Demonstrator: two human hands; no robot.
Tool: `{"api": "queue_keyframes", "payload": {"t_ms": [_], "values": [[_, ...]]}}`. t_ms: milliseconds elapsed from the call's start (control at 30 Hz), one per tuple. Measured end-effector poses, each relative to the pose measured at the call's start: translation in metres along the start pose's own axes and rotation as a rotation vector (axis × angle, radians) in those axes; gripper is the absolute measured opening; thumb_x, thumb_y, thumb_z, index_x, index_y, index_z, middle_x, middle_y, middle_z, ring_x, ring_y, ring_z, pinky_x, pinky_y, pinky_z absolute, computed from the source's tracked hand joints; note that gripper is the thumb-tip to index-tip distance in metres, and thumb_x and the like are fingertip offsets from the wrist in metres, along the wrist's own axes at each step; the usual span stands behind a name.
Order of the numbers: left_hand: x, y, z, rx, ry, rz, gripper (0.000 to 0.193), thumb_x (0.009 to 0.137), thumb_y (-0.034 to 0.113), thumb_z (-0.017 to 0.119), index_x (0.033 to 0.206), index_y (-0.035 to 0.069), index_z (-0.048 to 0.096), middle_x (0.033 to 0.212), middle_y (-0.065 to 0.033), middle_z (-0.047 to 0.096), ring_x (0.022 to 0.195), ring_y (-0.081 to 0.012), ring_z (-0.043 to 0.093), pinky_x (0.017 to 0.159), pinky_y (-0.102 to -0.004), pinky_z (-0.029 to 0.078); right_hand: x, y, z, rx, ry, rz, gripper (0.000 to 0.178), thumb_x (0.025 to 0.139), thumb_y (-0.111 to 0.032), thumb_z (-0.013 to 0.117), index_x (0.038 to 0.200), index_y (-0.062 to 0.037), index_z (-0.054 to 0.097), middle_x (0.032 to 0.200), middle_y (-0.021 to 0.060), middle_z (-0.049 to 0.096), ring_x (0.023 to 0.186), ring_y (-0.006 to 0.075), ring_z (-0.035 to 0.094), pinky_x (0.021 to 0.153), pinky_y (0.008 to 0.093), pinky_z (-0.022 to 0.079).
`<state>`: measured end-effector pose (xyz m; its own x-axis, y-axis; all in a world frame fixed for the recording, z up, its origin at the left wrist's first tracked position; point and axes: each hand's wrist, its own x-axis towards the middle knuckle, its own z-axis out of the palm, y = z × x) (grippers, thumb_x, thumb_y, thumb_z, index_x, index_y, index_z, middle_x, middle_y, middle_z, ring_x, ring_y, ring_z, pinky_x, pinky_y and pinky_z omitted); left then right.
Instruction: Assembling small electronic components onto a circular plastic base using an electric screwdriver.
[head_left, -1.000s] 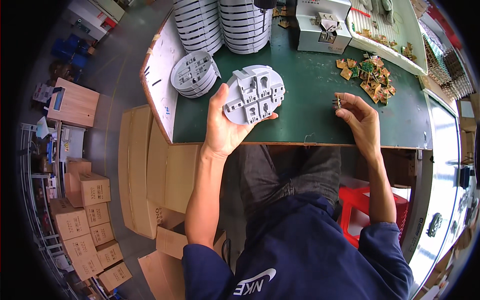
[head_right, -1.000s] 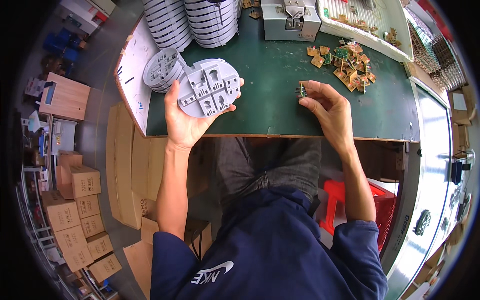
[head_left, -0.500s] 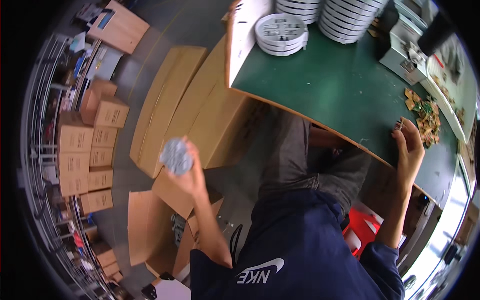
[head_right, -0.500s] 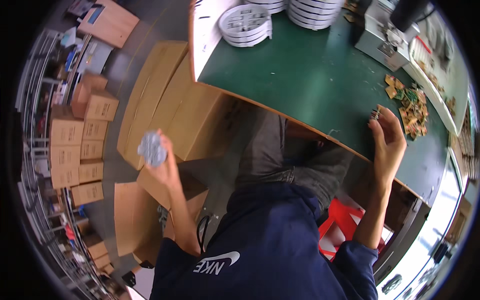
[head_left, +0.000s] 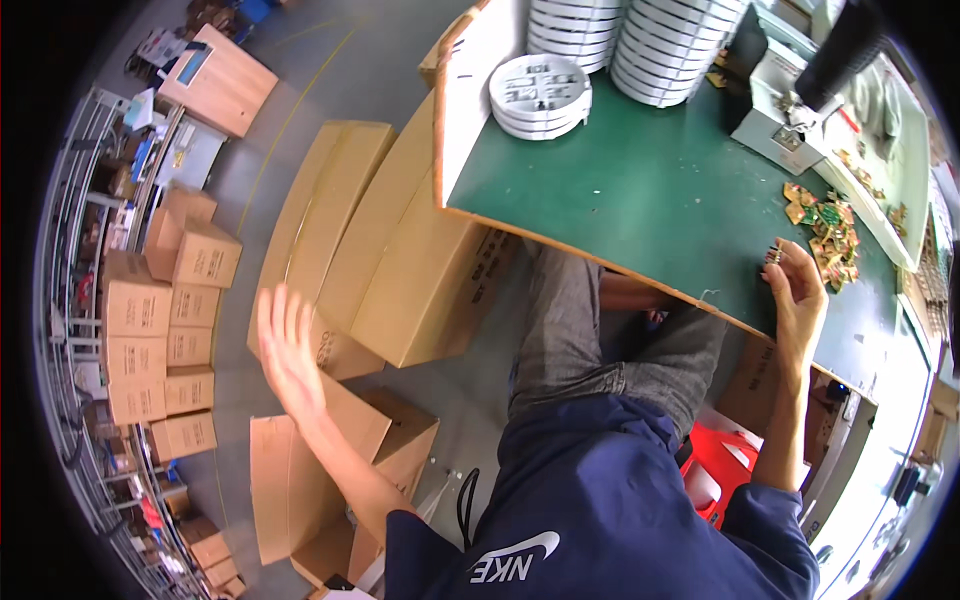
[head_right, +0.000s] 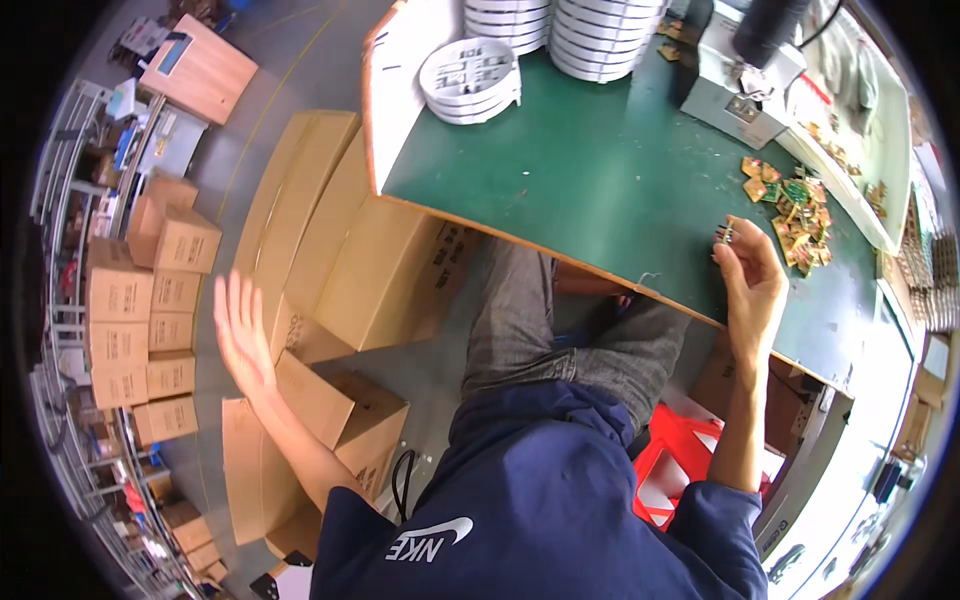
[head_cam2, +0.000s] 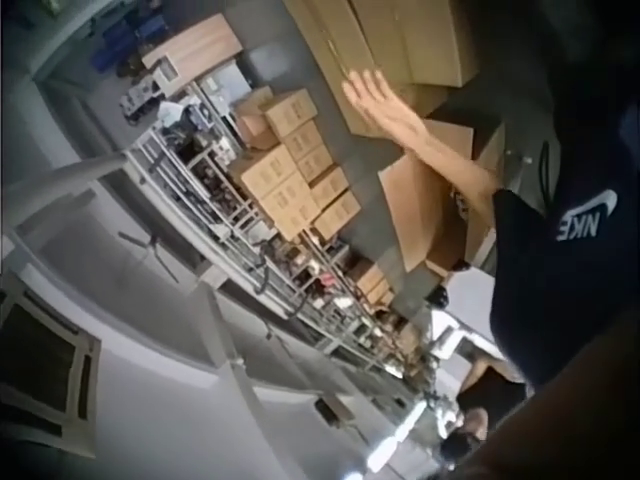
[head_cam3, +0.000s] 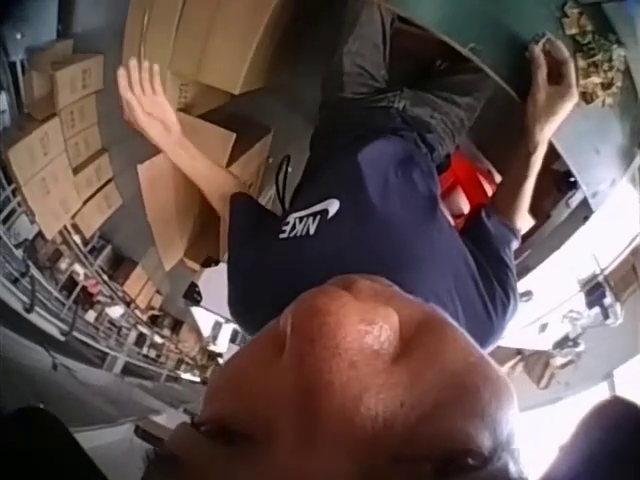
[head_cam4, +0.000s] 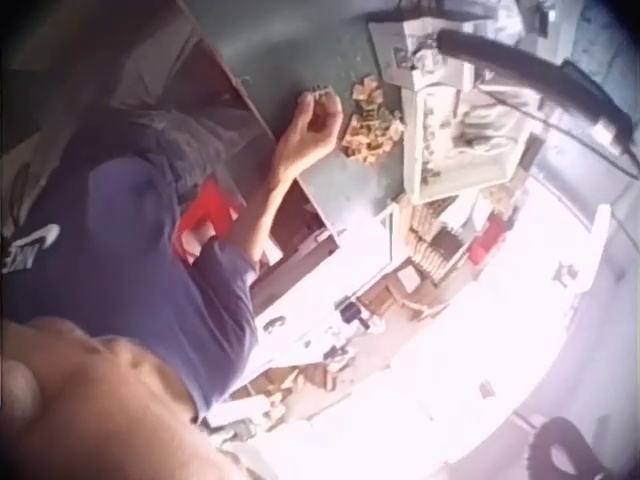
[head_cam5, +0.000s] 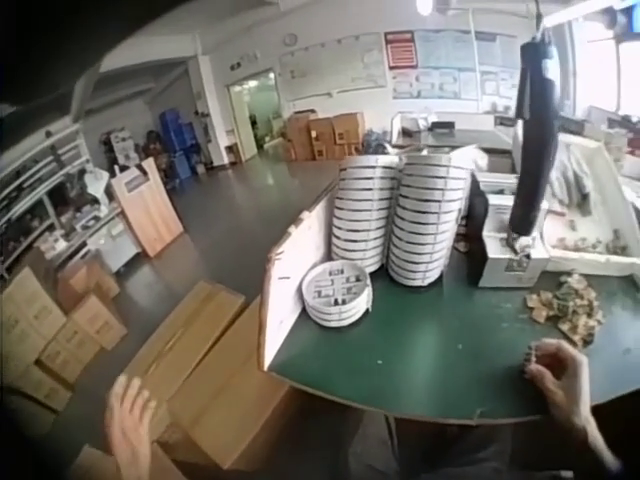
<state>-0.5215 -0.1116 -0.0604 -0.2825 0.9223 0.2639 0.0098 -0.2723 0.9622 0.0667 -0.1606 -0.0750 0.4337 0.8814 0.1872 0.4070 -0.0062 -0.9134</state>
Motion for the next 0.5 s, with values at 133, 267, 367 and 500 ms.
{"api": "queue_keyframes", "payload": {"t_ms": [133, 267, 367, 500], "values": [[0.069, 0.061, 0.2, 0.246, -0.684, 0.169, 0.071, 0.089, 0.03, 0.081, 0.141, -0.008, 0.051, 0.146, -0.0232, 0.054, 0.136, -0.0315, 0.053, 0.117, -0.0453, 0.04, 0.001, 0.002, 0.001, 0.058, 0.025, -0.014, 0.033, 0.098, -0.003, 0.067, 0.131, 0.0028, 0.063, 0.107, 0.0058, 0.068, 0.096, 0.0112, 0.064, 0.088, 0.0277, 0.055], [0.152, 0.045, 0.299, 1.022, -0.882, 0.429, 0.104, 0.07, 0.058, 0.088, 0.139, -0.011, 0.051, 0.139, -0.0285, 0.058, 0.131, -0.0356, 0.058, 0.113, -0.043, 0.044, 0.001, -0.004, 0.004, 0.146, 0.017, 0.009, 0.033, 0.097, -0.001, 0.069, 0.129, 0.0024, 0.064, 0.106, 0.0054, 0.068, 0.095, 0.0107, 0.065, 0.088, 0.0271, 0.056], [0.181, 0.033, 0.329, 1.241, -1.031, 0.199, 0.116, 0.063, 0.065, 0.088, 0.14, -0.011, 0.049, 0.137, -0.03, 0.06, 0.125, -0.0377, 0.062, 0.105, -0.0439, 0.051, 0.0, -0.006, 0.008, 0.162, 0.033, 0.024, 0.032, 0.098, -0.001, 0.067, 0.129, 0.0032, 0.063, 0.108, 0.0061, 0.069, 0.097, 0.0114, 0.065, 0.087, 0.0281, 0.057], [0.171, 0.037, 0.326, 1.125, -0.934, 0.254, 0.105, 0.072, 0.058, 0.084, 0.145, -0.008, 0.047, 0.136, -0.0278, 0.061, 0.124, -0.036, 0.063, 0.105, -0.0424, 0.05, -0.001, -0.004, 0.006, 0.241, 0.007, 0.034, 0.033, 0.098, -0.002, 0.068, 0.13, 0.003, 0.062, 0.109, 0.0059, 0.069, 0.098, 0.0116, 0.066, 0.087, 0.0285, 0.057]]}}
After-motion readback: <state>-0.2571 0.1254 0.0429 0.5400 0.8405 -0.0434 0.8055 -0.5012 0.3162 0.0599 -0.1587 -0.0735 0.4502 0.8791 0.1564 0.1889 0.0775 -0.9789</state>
